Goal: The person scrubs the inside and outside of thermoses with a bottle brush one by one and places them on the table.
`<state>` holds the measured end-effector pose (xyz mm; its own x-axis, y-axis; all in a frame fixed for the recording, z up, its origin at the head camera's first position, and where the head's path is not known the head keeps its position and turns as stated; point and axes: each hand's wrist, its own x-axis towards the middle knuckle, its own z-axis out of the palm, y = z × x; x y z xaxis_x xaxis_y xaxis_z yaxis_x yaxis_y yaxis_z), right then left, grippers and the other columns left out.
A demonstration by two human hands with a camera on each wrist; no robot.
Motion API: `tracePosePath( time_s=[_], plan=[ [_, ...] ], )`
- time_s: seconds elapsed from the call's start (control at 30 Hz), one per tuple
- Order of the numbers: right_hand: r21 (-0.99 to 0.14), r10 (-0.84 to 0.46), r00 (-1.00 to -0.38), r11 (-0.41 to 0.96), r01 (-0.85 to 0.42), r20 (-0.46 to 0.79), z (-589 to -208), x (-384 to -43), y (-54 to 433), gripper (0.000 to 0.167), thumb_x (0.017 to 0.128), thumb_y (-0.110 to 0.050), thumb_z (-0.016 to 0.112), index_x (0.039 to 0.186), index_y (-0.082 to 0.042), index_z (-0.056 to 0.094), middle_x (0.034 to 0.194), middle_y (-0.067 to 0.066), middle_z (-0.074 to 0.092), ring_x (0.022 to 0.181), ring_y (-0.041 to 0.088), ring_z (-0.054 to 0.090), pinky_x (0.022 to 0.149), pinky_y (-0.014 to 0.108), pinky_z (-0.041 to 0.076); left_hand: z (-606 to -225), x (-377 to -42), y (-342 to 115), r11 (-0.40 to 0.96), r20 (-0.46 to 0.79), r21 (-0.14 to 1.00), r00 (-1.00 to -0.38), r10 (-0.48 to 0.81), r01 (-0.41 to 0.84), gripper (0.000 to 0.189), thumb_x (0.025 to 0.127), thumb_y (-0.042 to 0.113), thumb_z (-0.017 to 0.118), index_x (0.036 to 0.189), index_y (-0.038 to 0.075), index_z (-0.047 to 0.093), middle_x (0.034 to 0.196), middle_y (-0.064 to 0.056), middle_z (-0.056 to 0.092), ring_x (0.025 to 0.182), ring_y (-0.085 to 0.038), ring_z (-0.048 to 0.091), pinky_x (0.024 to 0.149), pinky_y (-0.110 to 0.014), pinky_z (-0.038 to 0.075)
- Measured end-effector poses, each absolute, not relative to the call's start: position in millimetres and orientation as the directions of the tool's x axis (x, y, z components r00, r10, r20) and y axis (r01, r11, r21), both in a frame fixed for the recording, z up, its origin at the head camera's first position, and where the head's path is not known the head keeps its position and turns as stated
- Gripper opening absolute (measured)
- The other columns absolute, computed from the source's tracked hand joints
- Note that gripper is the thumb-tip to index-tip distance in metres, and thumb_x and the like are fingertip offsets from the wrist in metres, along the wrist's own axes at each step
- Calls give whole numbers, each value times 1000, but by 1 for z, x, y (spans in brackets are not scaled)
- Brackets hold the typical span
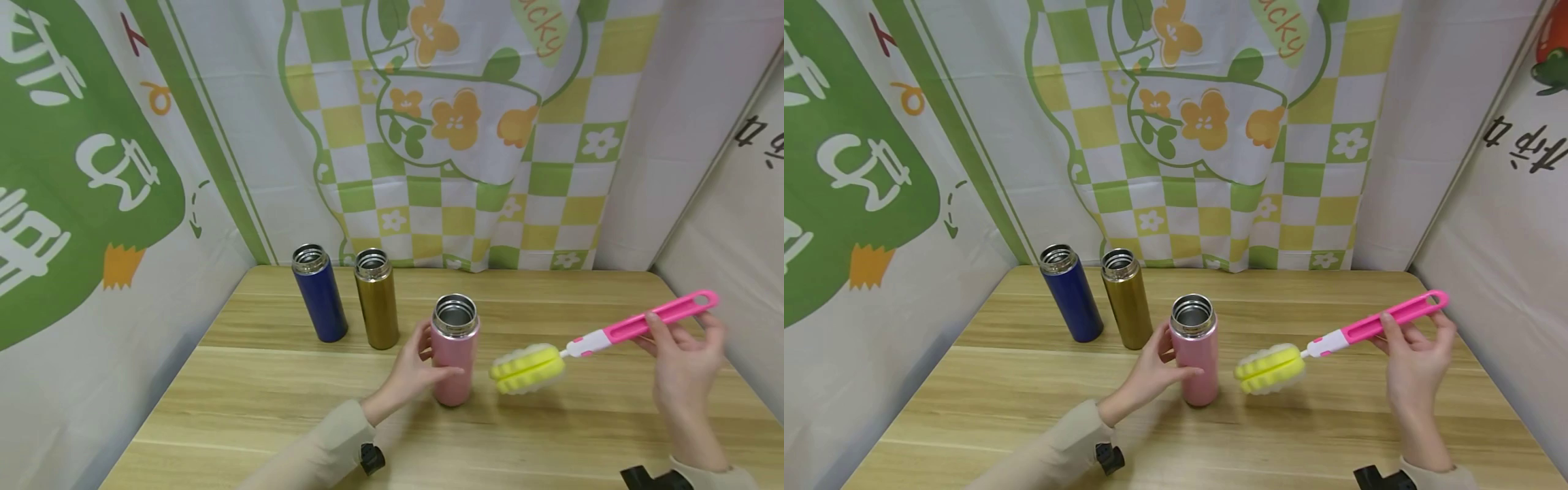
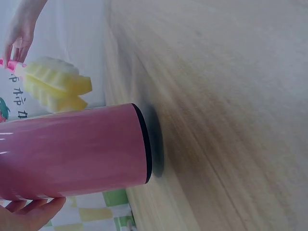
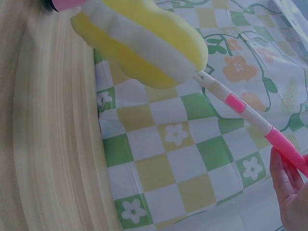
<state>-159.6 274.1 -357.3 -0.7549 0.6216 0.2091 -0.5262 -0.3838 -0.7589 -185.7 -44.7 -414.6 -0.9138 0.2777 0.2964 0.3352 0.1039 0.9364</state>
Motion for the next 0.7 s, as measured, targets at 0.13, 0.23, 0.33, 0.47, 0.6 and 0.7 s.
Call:
tracePosePath(
  time_s=[0.13, 0.23, 0.33, 0.47, 0.6, 0.7],
  plan=[
    [-754, 618, -759, -393, -526, 206, -356, -160, 273, 56, 70, 6, 68, 114, -4, 36, 76, 15, 65, 59, 21, 64, 54, 29, 50, -416, -181, -50, 110, 256, 949, -928, 270, 294, 79, 65, 2, 76, 130, 3, 32, 120, -20, 49, 106, -32, 51, 86, -39, 43],
    [-755, 616, -761, -396, -524, 205, -355, -161, 273, 57, 70, 6, 69, 115, -4, 36, 77, 15, 65, 60, 21, 64, 55, 30, 50, -418, -179, -52, 104, 241, 955, -932, 270, 277, 79, 65, 2, 76, 131, 4, 32, 120, -19, 49, 106, -32, 51, 87, -41, 42],
    [-756, 612, -766, -403, -516, 197, -353, -162, 273, 58, 70, 5, 69, 116, -5, 35, 78, 16, 65, 62, 22, 65, 56, 30, 51, -418, -178, -54, 108, 228, 958, -935, 271, 265, 77, 65, 4, 76, 129, 5, 33, 120, -17, 50, 106, -30, 51, 88, -39, 42],
    [-753, 598, -783, -433, -495, 171, -349, -163, 273, 61, 70, 3, 69, 118, -6, 33, 79, 16, 64, 63, 23, 65, 57, 31, 51, -418, -177, -55, 119, 235, 954, -930, 283, 277, 74, 66, 4, 76, 128, 4, 34, 120, -16, 50, 107, -28, 51, 87, -37, 43],
    [-727, 573, -805, -486, -485, 154, -344, -166, 275, 59, 72, 4, 67, 119, -7, 33, 79, 16, 62, 63, 24, 64, 58, 32, 51, -409, -172, -56, 128, 236, 950, -923, 305, 286, 72, 68, 1, 74, 127, 0, 33, 120, -19, 48, 109, -31, 49, 88, -41, 42],
    [-685, 560, -814, -533, -498, 156, -339, -170, 276, 56, 74, 8, 64, 118, -6, 33, 80, 17, 60, 62, 25, 64, 56, 33, 52, -404, -169, -56, 139, 238, 946, -920, 312, 292, 72, 68, -1, 73, 126, -1, 32, 119, -20, 48, 108, -33, 48, 88, -42, 41]
  ],
)
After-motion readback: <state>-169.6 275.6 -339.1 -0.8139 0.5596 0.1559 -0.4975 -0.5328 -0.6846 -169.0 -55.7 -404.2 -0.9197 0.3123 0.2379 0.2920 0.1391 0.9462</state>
